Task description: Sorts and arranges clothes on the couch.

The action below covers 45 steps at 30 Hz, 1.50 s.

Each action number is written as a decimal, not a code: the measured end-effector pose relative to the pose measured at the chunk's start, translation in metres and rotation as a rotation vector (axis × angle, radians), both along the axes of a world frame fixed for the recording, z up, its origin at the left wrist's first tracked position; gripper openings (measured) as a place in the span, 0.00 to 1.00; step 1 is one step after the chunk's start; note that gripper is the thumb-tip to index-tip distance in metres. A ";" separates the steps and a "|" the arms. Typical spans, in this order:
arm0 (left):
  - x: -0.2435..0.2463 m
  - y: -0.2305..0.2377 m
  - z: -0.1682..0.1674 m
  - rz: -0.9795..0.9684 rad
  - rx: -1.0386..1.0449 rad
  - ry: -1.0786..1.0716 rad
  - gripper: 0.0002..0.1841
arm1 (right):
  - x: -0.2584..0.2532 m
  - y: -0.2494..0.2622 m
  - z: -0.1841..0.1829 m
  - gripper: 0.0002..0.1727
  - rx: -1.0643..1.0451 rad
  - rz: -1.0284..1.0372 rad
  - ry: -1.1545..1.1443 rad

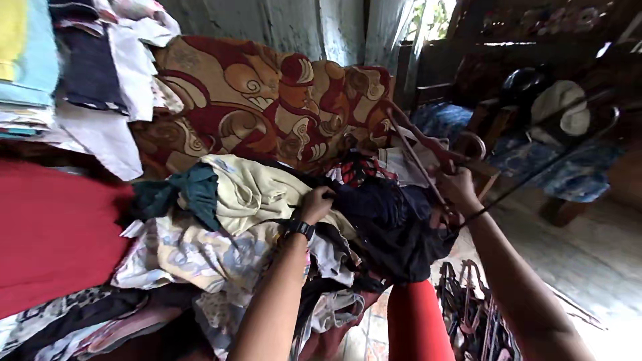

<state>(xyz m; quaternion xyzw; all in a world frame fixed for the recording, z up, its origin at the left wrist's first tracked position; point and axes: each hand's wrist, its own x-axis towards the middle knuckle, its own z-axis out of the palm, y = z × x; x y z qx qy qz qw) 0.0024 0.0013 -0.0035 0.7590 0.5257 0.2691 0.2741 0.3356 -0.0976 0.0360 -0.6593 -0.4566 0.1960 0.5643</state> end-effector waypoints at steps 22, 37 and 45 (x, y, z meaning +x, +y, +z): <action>0.002 0.000 -0.013 -0.029 0.104 -0.038 0.12 | 0.162 -0.249 -0.278 0.33 -0.787 -0.737 0.395; -0.007 -0.004 -0.015 -0.109 0.040 -0.153 0.16 | -0.005 0.082 -0.130 0.53 -0.303 0.178 -0.200; -0.001 0.007 -0.019 -0.080 0.008 -0.072 0.18 | -0.009 -0.014 -0.107 0.14 0.070 0.677 0.206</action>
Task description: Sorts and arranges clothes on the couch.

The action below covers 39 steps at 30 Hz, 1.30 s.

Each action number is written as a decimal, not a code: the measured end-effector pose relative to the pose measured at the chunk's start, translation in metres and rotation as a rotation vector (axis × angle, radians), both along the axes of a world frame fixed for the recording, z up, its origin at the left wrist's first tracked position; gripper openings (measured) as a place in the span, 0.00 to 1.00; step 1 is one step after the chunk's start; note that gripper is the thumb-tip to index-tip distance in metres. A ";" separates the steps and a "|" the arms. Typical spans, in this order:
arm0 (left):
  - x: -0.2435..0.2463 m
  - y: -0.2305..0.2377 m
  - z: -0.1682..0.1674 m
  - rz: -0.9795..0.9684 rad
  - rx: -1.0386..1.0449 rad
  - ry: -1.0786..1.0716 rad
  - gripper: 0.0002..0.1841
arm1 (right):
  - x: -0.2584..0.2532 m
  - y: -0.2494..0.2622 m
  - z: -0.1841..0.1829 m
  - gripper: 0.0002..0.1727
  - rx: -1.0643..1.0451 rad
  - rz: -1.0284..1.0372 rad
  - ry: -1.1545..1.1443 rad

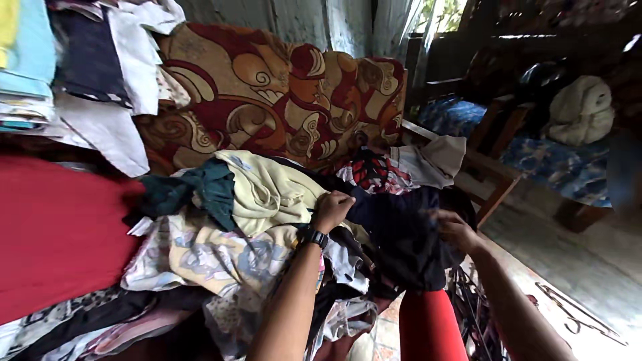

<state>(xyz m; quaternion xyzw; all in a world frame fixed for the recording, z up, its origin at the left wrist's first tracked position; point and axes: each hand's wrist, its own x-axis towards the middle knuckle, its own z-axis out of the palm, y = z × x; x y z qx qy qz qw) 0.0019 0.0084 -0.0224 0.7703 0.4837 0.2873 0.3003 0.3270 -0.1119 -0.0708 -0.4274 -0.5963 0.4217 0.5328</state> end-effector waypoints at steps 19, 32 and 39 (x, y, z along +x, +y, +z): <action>0.001 0.009 -0.018 -0.022 0.067 -0.093 0.23 | -0.094 0.058 0.019 0.23 -0.033 -0.663 -0.291; 0.007 0.008 -0.020 -0.005 0.100 0.075 0.25 | -0.066 0.070 -0.005 0.29 -0.517 -0.002 -0.866; 0.011 -0.001 -0.020 -0.034 0.153 0.202 0.25 | -0.073 0.189 0.082 0.19 -0.128 -0.283 -0.839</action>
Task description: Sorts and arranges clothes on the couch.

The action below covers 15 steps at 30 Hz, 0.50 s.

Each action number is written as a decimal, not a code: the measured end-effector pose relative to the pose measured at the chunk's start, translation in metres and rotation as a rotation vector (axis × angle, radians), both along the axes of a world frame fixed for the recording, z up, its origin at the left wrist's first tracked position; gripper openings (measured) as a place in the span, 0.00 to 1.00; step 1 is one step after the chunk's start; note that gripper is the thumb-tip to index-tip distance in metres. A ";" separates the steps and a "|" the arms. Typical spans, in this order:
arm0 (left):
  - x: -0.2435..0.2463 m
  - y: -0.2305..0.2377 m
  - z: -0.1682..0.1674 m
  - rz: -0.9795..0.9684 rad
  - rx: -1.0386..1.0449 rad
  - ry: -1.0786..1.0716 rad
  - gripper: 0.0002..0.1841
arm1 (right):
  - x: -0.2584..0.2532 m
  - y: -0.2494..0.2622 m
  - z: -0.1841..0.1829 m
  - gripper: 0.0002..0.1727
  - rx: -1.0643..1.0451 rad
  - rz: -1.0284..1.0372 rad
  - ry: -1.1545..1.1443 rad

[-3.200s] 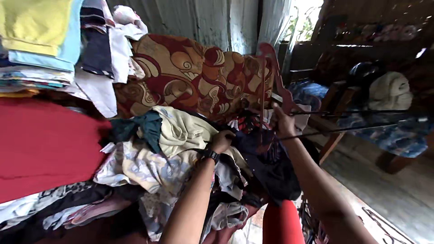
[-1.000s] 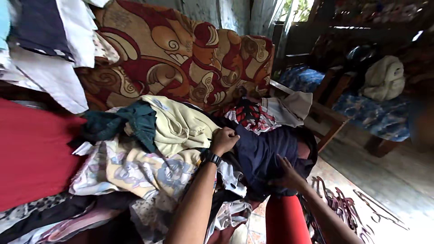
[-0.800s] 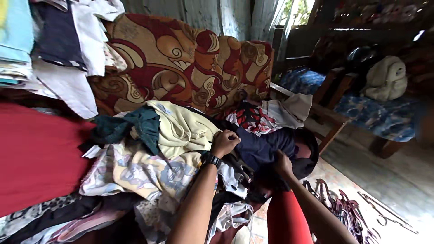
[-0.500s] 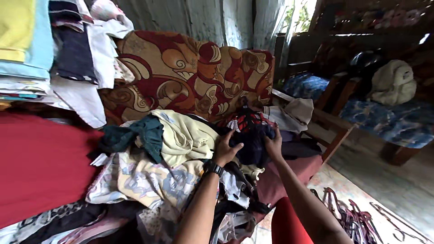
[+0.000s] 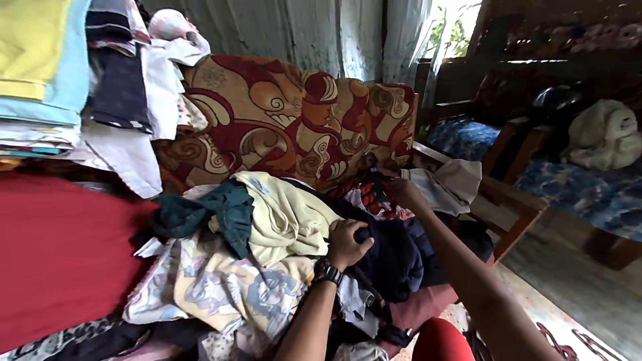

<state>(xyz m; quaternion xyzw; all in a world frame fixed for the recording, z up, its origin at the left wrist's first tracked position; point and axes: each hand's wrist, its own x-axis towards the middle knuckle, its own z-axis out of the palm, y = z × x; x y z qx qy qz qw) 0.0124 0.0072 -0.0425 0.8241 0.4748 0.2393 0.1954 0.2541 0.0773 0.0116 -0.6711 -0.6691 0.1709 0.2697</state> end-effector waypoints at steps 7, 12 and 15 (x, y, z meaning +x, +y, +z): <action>0.006 0.016 -0.031 0.019 0.018 -0.370 0.22 | 0.014 0.108 -0.040 0.52 0.010 -0.112 -0.182; 0.010 0.026 -0.046 -0.001 0.019 -0.482 0.21 | 0.021 0.100 -0.007 0.43 -0.071 -0.100 -0.403; 0.014 0.029 -0.053 0.004 0.024 -0.491 0.21 | 0.028 0.070 0.022 0.36 -0.029 -0.080 -0.386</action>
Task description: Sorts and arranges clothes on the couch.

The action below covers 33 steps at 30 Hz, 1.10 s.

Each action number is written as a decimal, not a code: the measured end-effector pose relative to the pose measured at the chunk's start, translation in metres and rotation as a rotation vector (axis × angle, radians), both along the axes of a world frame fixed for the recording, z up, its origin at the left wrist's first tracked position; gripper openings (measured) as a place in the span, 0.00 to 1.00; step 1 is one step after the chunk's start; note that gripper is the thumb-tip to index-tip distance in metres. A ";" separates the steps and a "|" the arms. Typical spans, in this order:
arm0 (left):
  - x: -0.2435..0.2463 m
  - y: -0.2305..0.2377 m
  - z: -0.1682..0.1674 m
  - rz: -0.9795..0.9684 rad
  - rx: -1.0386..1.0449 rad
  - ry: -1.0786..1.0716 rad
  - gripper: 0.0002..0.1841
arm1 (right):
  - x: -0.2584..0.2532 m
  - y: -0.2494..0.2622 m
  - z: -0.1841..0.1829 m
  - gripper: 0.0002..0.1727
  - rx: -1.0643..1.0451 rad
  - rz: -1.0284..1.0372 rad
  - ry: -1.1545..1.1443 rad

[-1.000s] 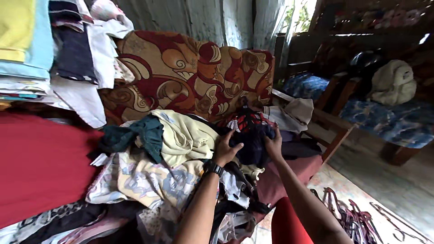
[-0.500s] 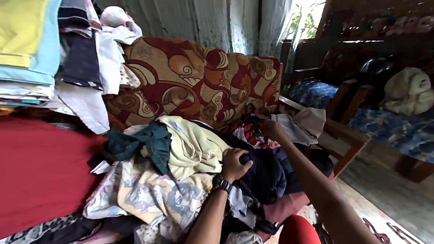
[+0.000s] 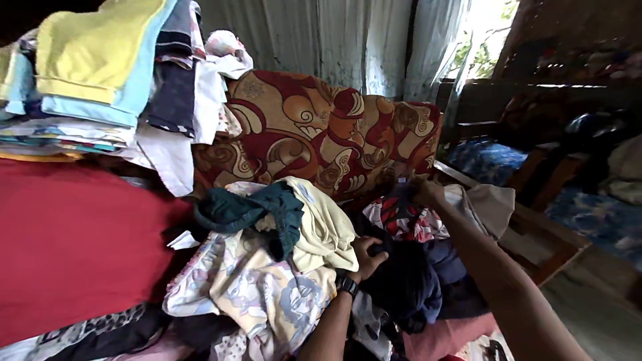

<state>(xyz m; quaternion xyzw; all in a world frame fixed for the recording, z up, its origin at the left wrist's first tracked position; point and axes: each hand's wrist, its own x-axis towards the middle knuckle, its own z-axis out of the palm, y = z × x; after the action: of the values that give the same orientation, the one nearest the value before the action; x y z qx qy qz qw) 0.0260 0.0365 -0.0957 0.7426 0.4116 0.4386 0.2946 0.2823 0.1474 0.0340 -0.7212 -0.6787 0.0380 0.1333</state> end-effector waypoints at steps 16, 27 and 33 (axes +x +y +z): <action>0.028 -0.049 0.096 0.246 0.336 0.347 0.19 | -0.013 -0.251 -0.003 0.24 0.163 -0.041 0.304; -0.038 -0.044 0.147 0.242 -0.007 0.479 0.09 | 0.035 -0.267 -0.079 0.14 0.615 0.115 0.500; -0.040 -0.044 0.119 0.230 -0.050 0.838 0.13 | 0.027 -0.278 -0.090 0.13 0.736 -0.042 0.859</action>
<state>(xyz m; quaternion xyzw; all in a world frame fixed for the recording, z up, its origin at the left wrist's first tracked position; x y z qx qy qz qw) -0.0139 -0.0070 0.0237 0.7985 0.5860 0.1190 0.0690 0.3097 -0.1301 -0.0561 -0.5604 -0.5175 0.0862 0.6409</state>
